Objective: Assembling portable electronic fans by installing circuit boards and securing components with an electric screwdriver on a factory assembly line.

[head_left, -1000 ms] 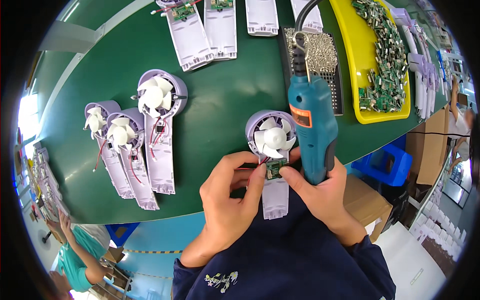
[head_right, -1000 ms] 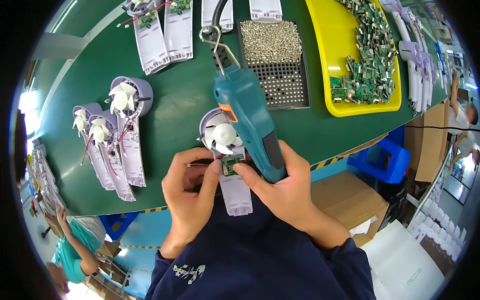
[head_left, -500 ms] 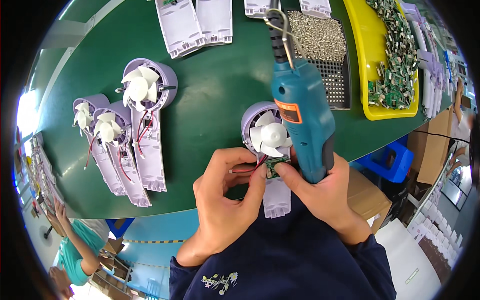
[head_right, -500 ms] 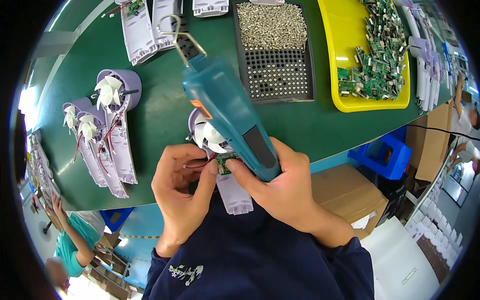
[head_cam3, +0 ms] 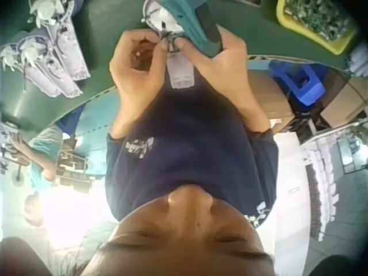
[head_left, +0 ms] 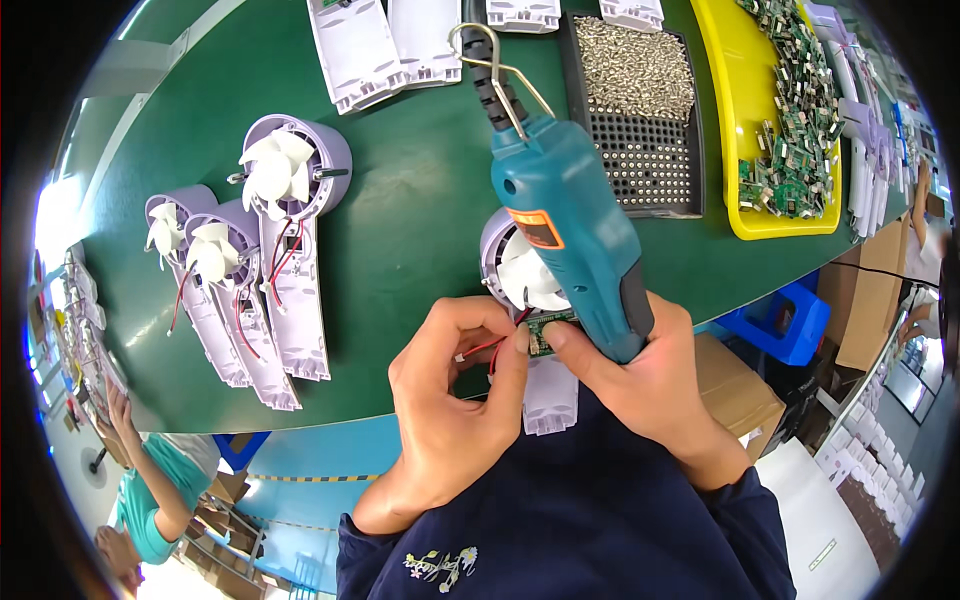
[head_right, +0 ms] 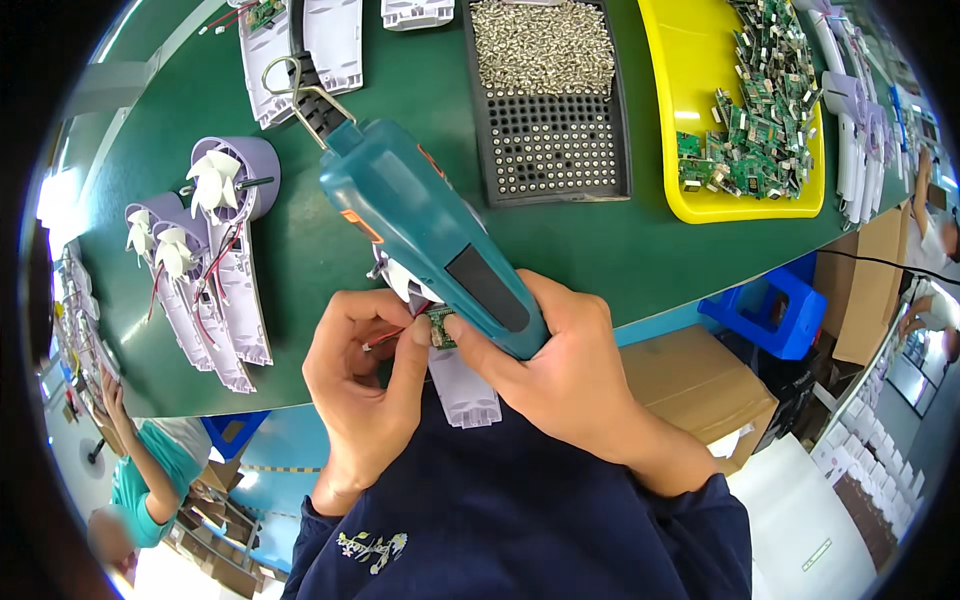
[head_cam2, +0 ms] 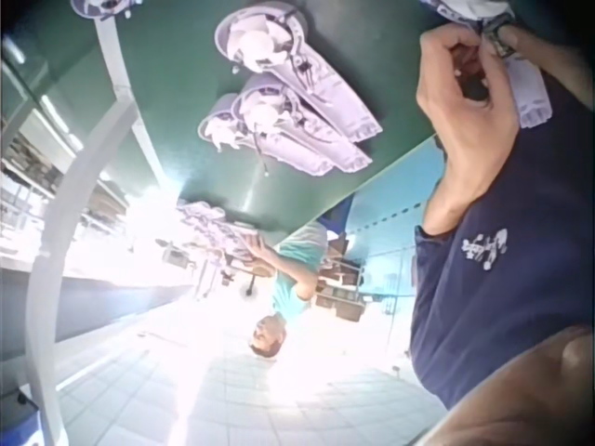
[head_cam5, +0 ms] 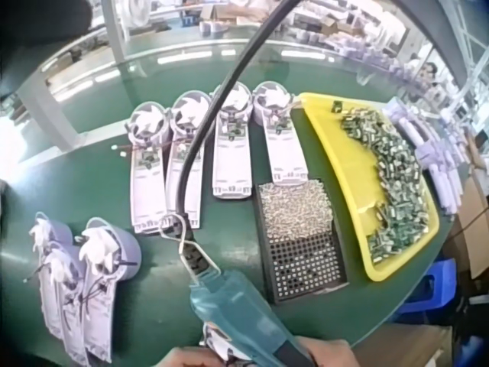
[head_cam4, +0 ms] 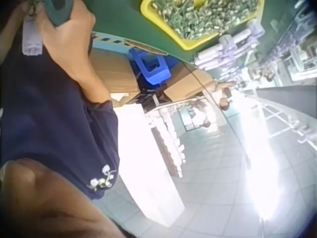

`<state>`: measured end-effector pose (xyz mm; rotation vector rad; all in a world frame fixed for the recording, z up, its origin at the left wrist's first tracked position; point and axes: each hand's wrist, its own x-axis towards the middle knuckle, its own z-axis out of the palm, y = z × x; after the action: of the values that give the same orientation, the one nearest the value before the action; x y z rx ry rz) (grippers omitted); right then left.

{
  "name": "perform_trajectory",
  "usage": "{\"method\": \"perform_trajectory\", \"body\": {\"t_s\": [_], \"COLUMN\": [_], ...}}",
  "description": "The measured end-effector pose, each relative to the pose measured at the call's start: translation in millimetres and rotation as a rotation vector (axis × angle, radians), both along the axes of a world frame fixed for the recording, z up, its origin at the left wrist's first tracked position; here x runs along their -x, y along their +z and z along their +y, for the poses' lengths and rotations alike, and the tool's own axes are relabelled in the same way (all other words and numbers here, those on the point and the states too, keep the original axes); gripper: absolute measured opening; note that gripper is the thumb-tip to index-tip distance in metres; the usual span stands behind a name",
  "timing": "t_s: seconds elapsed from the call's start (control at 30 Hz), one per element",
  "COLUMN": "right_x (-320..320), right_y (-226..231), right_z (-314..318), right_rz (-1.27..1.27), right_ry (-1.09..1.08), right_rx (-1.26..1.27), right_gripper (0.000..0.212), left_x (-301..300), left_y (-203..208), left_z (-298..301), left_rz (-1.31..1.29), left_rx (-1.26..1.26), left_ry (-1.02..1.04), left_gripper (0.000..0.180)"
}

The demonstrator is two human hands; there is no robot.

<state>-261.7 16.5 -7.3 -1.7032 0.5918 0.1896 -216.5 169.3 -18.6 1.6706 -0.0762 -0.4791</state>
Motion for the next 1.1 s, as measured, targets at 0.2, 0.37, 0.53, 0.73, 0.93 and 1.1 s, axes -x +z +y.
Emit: {"method": "perform_trajectory", "body": {"t_s": [0.2, 0.37, 0.53, 0.73, 0.93, 1.1], "right_x": [6.1, 6.2, 5.5, 4.9, 8.4, 5.4], "right_y": [-5.6, -6.6, -4.4, 0.2, 8.4, 14.6], "right_z": [3.4, 1.9, -9.8, -13.7, -19.2, -62.0], "right_rz": [-0.080, -0.088, -0.068, -0.019, -0.096, -0.537], "right_ry": [0.023, 0.044, 0.104, 0.154, 0.089, -0.242], "right_rx": [0.088, 0.105, 0.013, 0.012, -0.007, -0.385], "right_gripper": [0.021, 0.022, 0.024, 0.027, 0.026, 0.082], "left_x": [1.8, -3.6, -5.7, -4.8, -7.4, -12.7], "left_y": [0.0, 1.7, -2.6, -3.6, 1.1, 2.1], "left_z": [9.1, 10.1, 11.5, 9.7, 11.8, -1.7], "left_rz": [-0.110, -0.187, -0.149, -0.162, -0.125, -0.177], "left_rx": [-0.089, -0.129, -0.111, -0.100, -0.106, -0.124], "left_ry": [-0.119, -0.210, -0.191, -0.196, -0.203, -0.130], "left_gripper": [0.022, 0.027, 0.026, 0.025, 0.025, 0.026]}}
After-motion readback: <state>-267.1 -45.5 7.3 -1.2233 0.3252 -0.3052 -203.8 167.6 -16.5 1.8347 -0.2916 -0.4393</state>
